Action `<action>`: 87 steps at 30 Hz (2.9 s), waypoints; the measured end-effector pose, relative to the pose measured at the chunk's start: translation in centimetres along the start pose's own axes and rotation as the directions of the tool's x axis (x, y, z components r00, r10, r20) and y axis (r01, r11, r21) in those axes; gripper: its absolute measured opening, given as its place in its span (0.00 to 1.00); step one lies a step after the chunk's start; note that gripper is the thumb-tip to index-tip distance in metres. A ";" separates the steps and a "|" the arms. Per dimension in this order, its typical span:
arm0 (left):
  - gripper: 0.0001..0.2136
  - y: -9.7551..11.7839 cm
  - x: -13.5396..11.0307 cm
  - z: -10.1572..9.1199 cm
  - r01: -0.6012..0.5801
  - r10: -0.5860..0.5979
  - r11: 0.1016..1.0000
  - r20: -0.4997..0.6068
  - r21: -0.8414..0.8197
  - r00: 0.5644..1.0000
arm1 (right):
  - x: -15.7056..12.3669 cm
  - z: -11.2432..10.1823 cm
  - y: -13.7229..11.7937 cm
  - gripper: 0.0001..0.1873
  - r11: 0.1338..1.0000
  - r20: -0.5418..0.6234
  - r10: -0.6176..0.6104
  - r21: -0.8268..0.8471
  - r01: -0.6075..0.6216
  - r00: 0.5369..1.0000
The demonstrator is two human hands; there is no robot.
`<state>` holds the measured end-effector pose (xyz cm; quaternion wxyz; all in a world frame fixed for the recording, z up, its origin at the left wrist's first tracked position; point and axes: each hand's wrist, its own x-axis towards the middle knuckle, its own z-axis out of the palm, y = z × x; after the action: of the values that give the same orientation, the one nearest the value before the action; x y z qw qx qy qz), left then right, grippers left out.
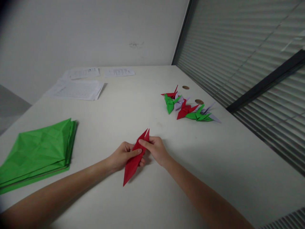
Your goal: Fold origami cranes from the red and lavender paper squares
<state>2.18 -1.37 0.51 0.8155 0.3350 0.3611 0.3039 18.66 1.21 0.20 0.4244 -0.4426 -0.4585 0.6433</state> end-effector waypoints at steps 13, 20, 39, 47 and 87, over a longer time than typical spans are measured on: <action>0.20 0.1 0.1 0.1 0.005 -0.005 1.000 0.005 0.027 1.000 | -0.2 0.1 -0.5 0.20 0.988 -0.059 0.009 -0.152 -0.018 0.998; 0.22 0.3 0.0 0.2 -0.035 0.036 0.998 -0.022 0.047 0.999 | -0.6 0.5 -0.6 0.18 0.997 0.029 0.021 -0.074 -0.019 0.999; 0.25 0.1 0.3 0.0 -0.114 0.118 0.992 -0.063 0.053 0.991 | -0.4 0.6 -0.1 0.21 0.998 0.001 -0.021 -0.066 0.021 1.000; 0.22 1.6 0.4 -0.6 -0.237 0.307 0.916 -0.184 0.325 0.934 | 0.2 0.0 -0.3 0.22 0.984 0.010 -0.092 -0.154 0.092 0.996; 0.15 2.0 0.8 -2.8 -0.587 0.563 0.737 0.176 0.335 0.808 | 0.4 0.0 -0.5 0.15 0.943 -0.126 -0.331 -0.075 0.324 0.935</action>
<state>-0.10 1.28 0.30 0.6135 0.5881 0.2653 0.4554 18.62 1.65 0.61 0.5440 -0.4144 -0.5125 0.5193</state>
